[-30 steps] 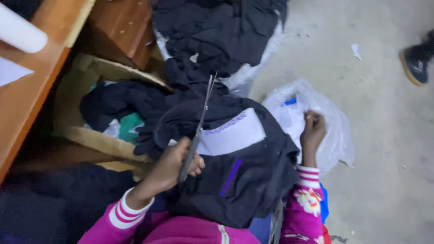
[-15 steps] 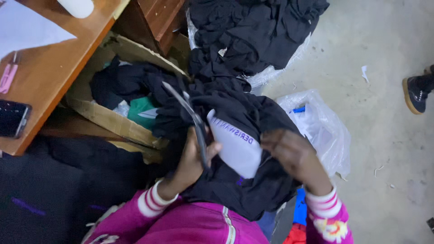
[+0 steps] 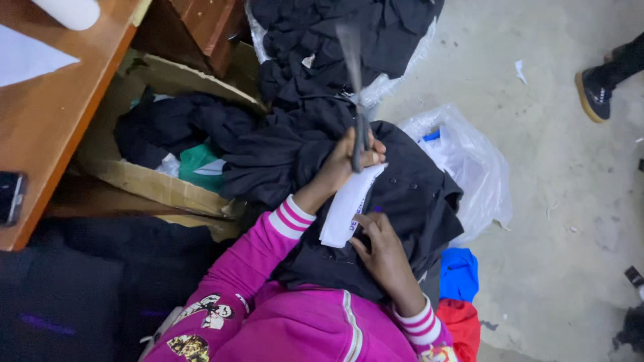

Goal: The person uses scissors to cut a white tag from a black garment. They repeatedly reposition the fabric and trim the tag while handling the garment with both hands.

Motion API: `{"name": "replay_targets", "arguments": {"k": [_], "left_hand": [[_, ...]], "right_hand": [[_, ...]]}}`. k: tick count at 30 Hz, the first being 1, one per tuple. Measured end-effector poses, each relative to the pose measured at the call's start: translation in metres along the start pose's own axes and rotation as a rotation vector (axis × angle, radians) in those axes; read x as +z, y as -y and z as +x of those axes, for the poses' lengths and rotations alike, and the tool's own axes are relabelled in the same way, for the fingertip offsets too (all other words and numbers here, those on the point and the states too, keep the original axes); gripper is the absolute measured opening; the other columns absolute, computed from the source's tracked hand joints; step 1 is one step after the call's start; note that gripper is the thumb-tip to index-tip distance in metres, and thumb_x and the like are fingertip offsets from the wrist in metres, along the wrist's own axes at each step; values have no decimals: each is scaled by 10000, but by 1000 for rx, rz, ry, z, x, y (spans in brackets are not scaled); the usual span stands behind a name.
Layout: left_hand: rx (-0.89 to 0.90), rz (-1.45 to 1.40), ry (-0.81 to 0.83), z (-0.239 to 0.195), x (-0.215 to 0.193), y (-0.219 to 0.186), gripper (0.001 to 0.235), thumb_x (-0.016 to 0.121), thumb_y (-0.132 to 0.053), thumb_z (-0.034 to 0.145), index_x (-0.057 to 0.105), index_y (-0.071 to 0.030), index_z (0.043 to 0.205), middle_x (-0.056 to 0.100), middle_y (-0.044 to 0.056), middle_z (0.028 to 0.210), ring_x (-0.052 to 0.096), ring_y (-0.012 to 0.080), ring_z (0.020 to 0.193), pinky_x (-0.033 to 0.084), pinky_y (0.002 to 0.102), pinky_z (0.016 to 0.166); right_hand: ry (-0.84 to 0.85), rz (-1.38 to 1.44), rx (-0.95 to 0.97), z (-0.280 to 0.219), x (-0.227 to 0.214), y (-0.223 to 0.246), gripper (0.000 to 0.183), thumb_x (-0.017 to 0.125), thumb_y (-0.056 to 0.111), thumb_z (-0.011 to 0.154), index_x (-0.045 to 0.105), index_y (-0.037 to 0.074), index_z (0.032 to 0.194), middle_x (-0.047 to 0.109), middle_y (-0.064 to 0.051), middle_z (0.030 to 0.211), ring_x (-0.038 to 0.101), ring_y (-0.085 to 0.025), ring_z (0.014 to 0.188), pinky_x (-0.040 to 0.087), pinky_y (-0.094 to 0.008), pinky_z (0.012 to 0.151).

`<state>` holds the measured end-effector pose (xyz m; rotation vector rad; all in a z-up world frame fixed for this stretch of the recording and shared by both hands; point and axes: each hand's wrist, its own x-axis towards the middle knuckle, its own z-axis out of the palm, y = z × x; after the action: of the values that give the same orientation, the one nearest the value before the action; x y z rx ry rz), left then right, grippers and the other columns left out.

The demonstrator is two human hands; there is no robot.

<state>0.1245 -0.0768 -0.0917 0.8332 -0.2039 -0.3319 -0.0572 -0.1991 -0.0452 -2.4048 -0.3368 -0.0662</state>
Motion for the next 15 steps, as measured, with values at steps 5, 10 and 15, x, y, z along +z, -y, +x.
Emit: {"name": "replay_targets", "arguments": {"k": [5,10,15], "left_hand": [[45,-185,-117,-7,-1,3,317,787,-13,868,568,-38,1096,758,225,1060,804,259,922,681,330,799],[141,-145,-133,-10,-8,-3,347,761,-6,893,541,-49,1158,739,219,1091,786,267,965,679,357,852],[120,-161,-170,-3,-8,-1,173,694,-69,928,632,12,1068,731,208,898,767,267,790,677,380,724]], "right_hand": [[-303,-30,-431,22,14,-10,439,911,205,814,734,50,1185,645,-185,1180,712,-400,1018,620,-476,836],[-358,50,-743,43,15,-13,80,820,138,905,835,114,980,761,-151,1161,734,-424,1064,607,-531,958],[177,109,-544,48,-14,4,728,854,177,818,594,13,1478,492,-281,1603,447,-525,1450,379,-609,1183]]}}
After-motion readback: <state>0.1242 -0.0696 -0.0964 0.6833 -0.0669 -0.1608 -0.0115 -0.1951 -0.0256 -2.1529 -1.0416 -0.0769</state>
